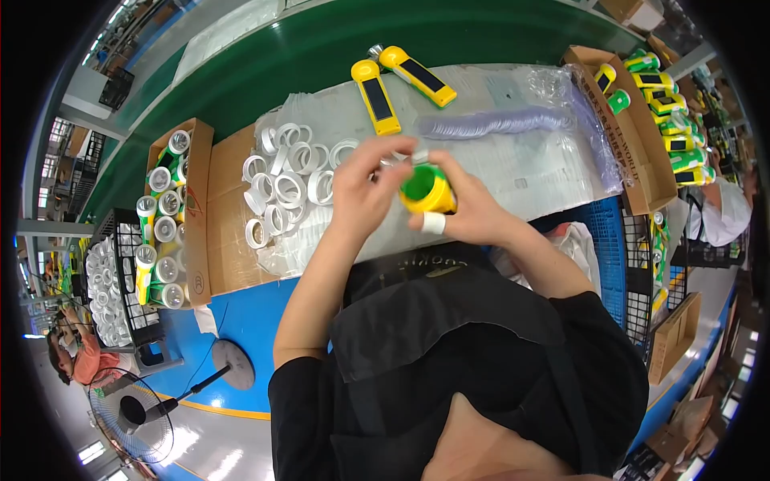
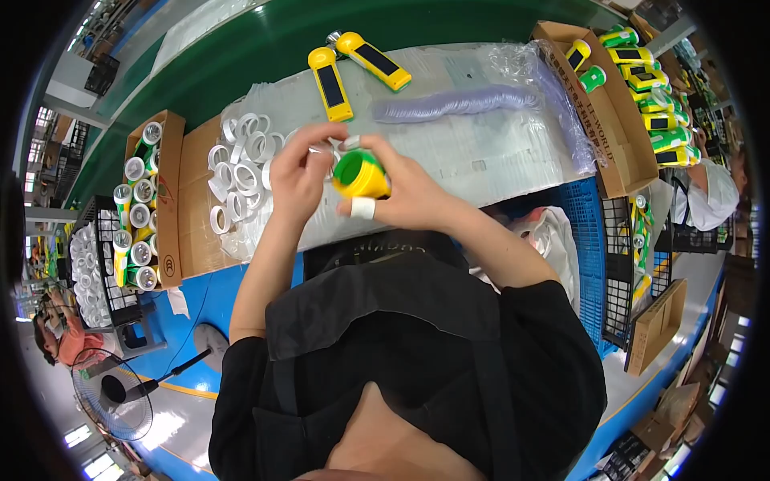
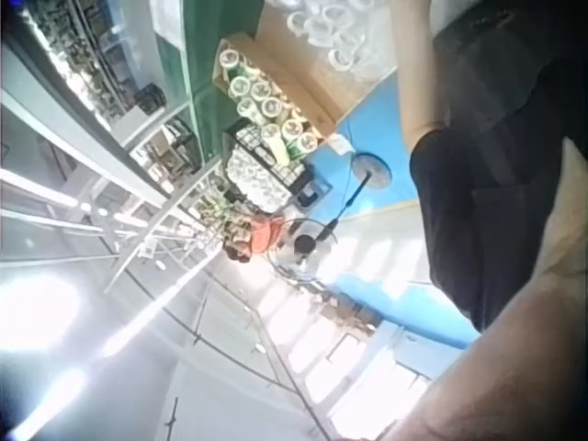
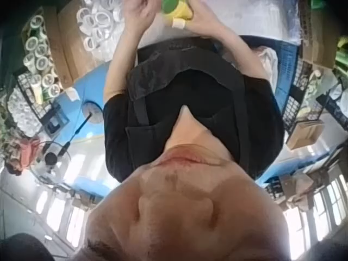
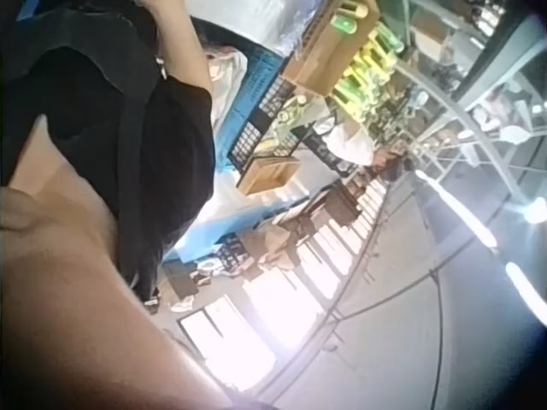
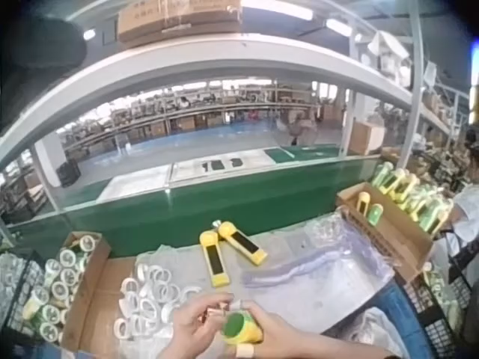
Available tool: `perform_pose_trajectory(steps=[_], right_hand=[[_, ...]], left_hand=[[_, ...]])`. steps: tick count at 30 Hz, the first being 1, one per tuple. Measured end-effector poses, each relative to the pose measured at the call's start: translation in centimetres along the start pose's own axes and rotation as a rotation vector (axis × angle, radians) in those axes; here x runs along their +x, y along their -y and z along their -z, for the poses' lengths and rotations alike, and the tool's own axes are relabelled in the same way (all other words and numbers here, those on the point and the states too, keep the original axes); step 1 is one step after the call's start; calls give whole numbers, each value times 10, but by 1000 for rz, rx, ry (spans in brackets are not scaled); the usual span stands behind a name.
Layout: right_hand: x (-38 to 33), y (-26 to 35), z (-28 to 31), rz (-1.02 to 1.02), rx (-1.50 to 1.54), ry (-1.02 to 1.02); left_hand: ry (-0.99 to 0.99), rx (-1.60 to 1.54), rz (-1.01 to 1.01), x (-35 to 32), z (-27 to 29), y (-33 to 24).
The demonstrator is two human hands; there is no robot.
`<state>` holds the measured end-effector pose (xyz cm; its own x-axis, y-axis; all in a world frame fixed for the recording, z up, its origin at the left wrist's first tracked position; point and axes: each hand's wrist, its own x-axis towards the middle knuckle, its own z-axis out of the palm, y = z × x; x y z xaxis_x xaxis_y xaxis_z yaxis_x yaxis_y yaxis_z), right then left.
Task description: Assembling plastic flashlights by attaching white rings to the front of the flashlight bodies.
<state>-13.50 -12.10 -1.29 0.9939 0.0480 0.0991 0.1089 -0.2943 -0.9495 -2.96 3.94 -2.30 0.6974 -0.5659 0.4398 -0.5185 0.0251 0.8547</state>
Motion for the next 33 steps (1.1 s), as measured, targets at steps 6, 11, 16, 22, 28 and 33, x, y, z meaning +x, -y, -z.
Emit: perform_pose_trajectory(steps=[6, 11, 16, 22, 28, 33], right_hand=[[-7, -10, -24, 21, 192, -40], [-18, -21, -24, -106, 463, 26], [-21, -35, -14, 10, 475, -57], [-30, -32, 14, -157, 753, -215], [-37, -35, 30, -174, 692, -226], [-31, -42, 40, -125, 688, -239]], left_hand=[[227, 231, -313, -2, 6, -16], [308, 203, -330, -5, -10, -17], [302, 292, -456, 3, -35, -4], [171, 410, 11, 58, -57, 61], [420, 843, -15, 54, -73, 75], [316, 746, -1, 38, -57, 59]])
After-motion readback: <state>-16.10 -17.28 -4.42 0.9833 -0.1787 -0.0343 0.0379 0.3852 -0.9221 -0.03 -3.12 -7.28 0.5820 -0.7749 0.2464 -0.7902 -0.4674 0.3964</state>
